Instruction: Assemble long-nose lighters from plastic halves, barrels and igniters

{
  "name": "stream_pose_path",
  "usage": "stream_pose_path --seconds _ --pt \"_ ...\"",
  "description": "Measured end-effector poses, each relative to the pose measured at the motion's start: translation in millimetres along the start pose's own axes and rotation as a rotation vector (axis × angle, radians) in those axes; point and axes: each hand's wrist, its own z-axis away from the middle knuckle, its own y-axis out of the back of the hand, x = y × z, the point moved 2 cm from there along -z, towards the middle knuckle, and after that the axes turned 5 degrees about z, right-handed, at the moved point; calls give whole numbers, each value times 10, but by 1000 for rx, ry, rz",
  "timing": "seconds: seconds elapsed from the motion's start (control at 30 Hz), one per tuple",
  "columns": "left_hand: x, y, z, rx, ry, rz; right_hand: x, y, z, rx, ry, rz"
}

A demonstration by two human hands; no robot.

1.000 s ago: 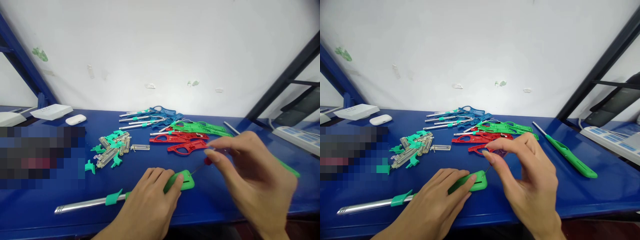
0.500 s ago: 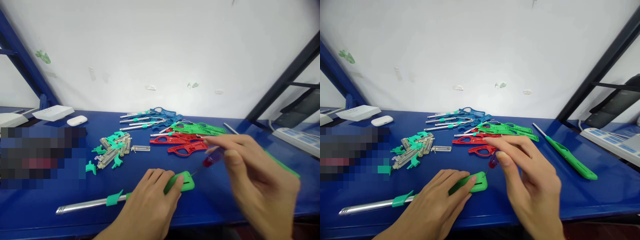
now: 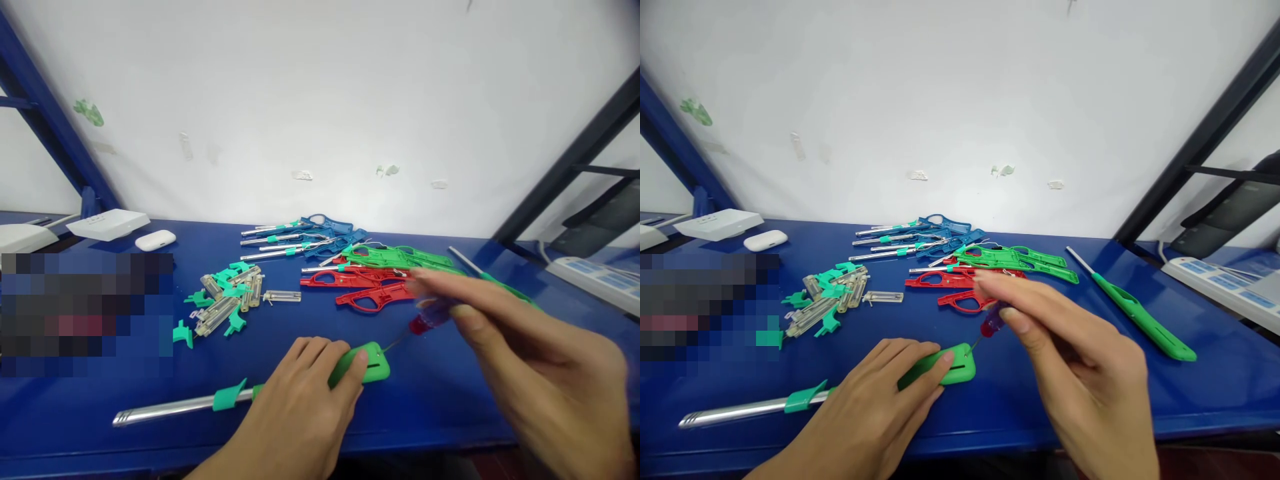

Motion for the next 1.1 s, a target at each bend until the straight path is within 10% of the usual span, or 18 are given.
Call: stream_pose_path --seconds 0.97,1.1 --pt "13 -29 3 -5 -3 -10 -64 -144 66 112 61 -175" --pt "9 -31 10 -10 -6 -10 2 -52 75 -57 140 31"
